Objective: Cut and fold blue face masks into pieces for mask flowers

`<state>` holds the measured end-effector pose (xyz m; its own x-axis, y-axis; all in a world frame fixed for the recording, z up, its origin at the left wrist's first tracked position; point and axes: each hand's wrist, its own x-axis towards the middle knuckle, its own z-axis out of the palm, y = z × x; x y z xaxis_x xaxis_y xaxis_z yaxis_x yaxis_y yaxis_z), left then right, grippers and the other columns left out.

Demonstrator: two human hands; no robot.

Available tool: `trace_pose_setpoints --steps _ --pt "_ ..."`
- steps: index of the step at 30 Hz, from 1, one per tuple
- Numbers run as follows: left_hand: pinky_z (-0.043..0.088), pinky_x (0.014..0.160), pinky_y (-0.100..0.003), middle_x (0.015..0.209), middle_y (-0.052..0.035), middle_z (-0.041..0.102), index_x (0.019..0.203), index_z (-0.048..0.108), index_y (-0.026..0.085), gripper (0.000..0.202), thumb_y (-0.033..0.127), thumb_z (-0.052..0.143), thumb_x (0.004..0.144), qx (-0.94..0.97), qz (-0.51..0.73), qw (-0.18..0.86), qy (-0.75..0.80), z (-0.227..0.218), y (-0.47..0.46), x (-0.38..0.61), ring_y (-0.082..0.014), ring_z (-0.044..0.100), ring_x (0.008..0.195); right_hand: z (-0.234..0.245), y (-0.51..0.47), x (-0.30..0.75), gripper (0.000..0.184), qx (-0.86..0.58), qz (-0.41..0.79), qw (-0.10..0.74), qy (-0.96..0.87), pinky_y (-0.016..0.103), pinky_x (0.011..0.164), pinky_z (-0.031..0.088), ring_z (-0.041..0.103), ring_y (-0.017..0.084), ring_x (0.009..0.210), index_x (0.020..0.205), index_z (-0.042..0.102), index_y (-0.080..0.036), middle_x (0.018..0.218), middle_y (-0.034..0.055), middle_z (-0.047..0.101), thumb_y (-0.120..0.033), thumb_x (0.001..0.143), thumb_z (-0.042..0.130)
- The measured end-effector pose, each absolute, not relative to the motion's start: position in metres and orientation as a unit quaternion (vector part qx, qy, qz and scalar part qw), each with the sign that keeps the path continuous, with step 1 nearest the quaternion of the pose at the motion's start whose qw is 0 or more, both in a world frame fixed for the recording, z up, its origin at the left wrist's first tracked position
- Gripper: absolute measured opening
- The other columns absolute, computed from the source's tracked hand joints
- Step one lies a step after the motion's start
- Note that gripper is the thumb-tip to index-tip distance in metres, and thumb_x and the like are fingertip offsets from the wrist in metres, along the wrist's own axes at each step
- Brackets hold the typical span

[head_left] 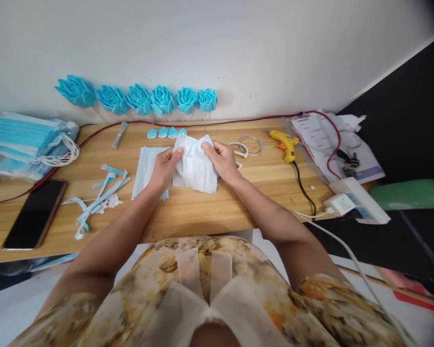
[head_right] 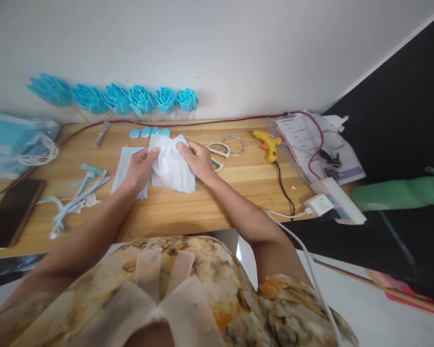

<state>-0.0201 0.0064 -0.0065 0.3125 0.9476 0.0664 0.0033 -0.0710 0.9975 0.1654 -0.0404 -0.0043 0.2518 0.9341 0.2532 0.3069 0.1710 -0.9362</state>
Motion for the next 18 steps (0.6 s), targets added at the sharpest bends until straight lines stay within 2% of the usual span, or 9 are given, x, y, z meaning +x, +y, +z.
trace_pose_setpoints --steps 9,18 --pt "0.030 0.053 -0.025 0.059 0.0023 0.043 0.061 0.050 0.019 0.056 0.068 0.065 0.083 0.659 0.394 0.507 0.391 -0.006 -0.003 -0.012 -0.0115 0.037 0.059 -0.007 -0.043 0.158 0.058 -0.556 0.282 0.519 -0.585 0.029 0.061 0.029 0.034 0.011 0.064 0.065 0.044 -0.021 0.064 -0.0031 0.037 -0.072 0.091 0.051" --pt "0.025 0.056 -0.027 0.062 0.0036 0.033 0.064 0.042 0.020 0.044 0.047 0.062 0.092 0.633 0.478 0.438 0.424 -0.003 0.007 -0.022 -0.0110 0.029 0.060 0.002 -0.043 0.163 0.061 -0.579 0.244 0.561 -0.539 0.029 0.058 0.023 0.025 0.010 0.062 0.063 0.036 -0.023 0.063 -0.0045 0.026 -0.075 0.088 0.053"
